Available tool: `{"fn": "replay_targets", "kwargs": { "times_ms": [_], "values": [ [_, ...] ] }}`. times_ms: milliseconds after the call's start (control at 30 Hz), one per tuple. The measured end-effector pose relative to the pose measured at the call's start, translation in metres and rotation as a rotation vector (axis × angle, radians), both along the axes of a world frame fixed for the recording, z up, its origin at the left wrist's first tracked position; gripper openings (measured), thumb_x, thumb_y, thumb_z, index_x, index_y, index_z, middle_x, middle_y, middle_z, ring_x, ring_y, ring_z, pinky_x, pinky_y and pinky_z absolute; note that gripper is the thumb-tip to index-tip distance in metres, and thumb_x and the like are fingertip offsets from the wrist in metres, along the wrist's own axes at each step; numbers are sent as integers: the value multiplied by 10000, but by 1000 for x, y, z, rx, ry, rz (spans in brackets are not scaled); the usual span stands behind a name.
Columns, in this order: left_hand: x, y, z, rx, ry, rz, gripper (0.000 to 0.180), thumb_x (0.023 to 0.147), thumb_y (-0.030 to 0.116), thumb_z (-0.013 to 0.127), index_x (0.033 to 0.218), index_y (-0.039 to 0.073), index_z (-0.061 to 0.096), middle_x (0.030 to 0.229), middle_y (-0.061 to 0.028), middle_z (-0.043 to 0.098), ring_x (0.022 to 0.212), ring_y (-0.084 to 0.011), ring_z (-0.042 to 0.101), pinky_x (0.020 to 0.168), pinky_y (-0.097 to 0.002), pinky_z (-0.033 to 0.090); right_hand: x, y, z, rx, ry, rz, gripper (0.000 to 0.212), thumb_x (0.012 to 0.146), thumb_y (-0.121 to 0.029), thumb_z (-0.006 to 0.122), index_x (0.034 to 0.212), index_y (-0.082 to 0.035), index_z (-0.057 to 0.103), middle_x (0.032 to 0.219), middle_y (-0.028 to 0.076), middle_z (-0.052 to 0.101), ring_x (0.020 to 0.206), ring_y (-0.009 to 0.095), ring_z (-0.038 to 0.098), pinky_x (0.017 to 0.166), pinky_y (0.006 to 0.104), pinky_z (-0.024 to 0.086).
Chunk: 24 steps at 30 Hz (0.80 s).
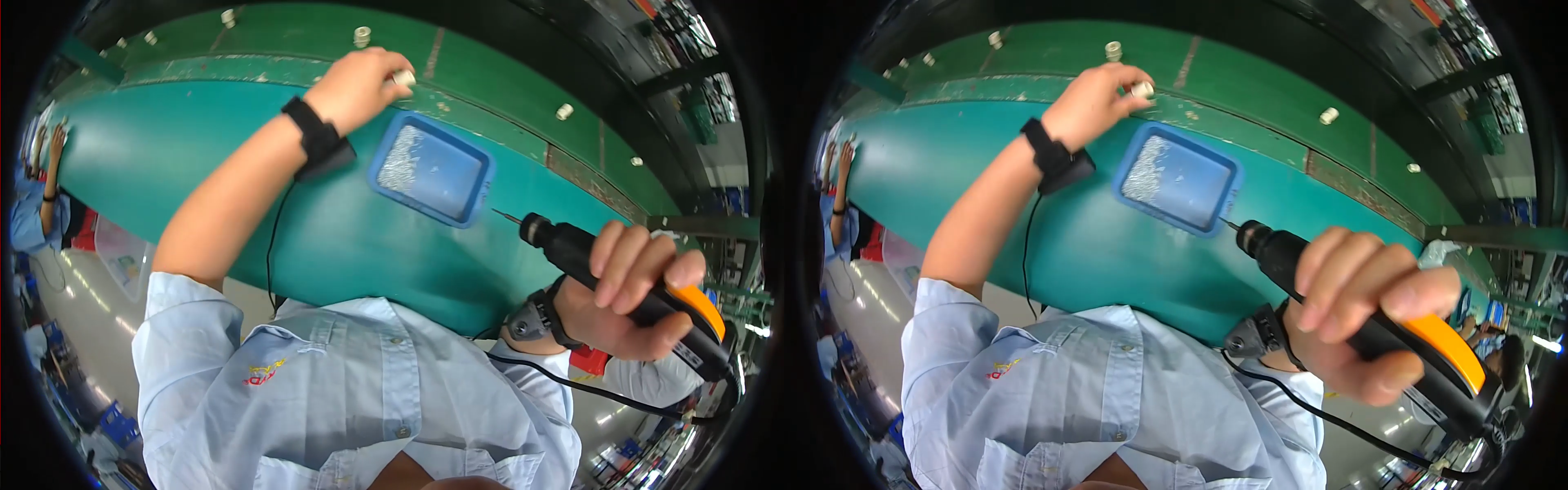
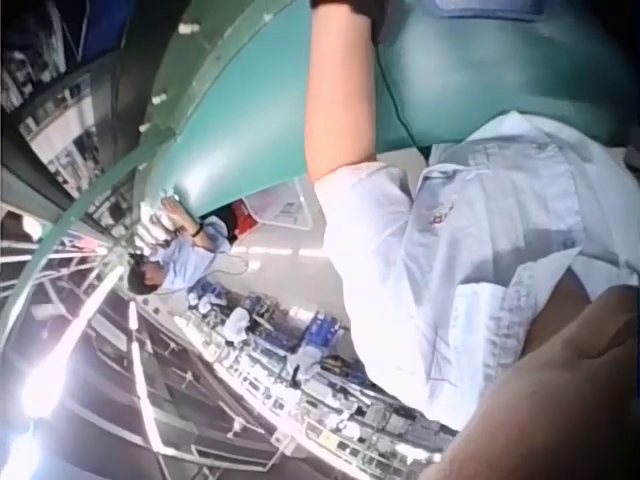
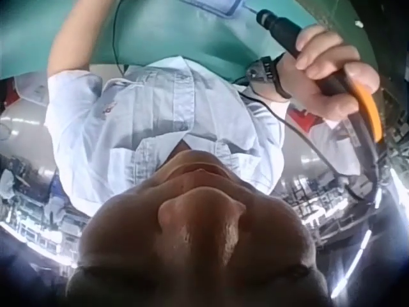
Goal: The person picks up a white plastic component and a metal pin, inserts the pin into the component, and drives it in using a power screwdriver. This process is repeated for several components, which are then placed back onto the assembly line.
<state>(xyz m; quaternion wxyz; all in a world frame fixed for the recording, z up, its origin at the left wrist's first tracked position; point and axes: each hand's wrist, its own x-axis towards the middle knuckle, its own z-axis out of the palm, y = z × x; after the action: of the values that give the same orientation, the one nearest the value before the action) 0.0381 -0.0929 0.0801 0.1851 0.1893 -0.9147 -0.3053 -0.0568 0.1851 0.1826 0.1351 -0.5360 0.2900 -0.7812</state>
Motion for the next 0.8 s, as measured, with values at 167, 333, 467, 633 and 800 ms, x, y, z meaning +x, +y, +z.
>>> {"fn": "replay_targets", "kwargs": {
  "times_ms": [167, 333, 467, 633, 800],
  "values": [
    [-57, -52, -29, -152, -56, 23, 316, 803, 191, 706, 1090, 71, 645, 1006, -144, 619, 836, -280, 642, 753, -363, 504, -5, 0, 5, 15, 42, -89, 376, 906, -393, 584, 1031, -68, 442, 663, 23, 519, 533, 134, 504, 520, 275, 398],
    [-45, -75, -12, -389, 203, 294, 398, 778, 256, 745, 1124, 92, 634, 1104, -152, 603, 859, -295, 643, 798, -366, 507, -9, 1, 11, 63, 25, -163, 376, 899, -390, 579, 1039, -67, 447, 657, 19, 508, 528, 129, 491, 521, 271, 393],
    [-27, -105, -27, -289, 158, 324, 425, 769, 268, 763, 1134, 97, 630, 1147, -141, 603, 853, -266, 646, 803, -344, 514, -17, -1, 12, 96, 26, -155, 392, 895, -398, 575, 1057, -64, 448, 655, 17, 503, 521, 124, 476, 512, 269, 379],
    [-33, -126, -60, 304, 35, 100, 362, 785, 187, 756, 1100, 50, 639, 1024, -83, 658, 818, -161, 644, 762, -276, 524, -20, -19, 6, 108, 22, -134, 395, 914, -397, 537, 1080, -49, 453, 654, 16, 496, 511, 121, 459, 500, 273, 366],
    [-29, -99, -45, 592, 224, 87, 127, 812, 41, 684, 925, -12, 665, 749, -88, 669, 628, -139, 606, 616, -281, 518, -20, -42, -20, 109, -66, -157, 357, 946, -339, 473, 1083, -9, 467, 604, 27, 455, 486, 131, 436, 492, 289, 367]
  ]
}}
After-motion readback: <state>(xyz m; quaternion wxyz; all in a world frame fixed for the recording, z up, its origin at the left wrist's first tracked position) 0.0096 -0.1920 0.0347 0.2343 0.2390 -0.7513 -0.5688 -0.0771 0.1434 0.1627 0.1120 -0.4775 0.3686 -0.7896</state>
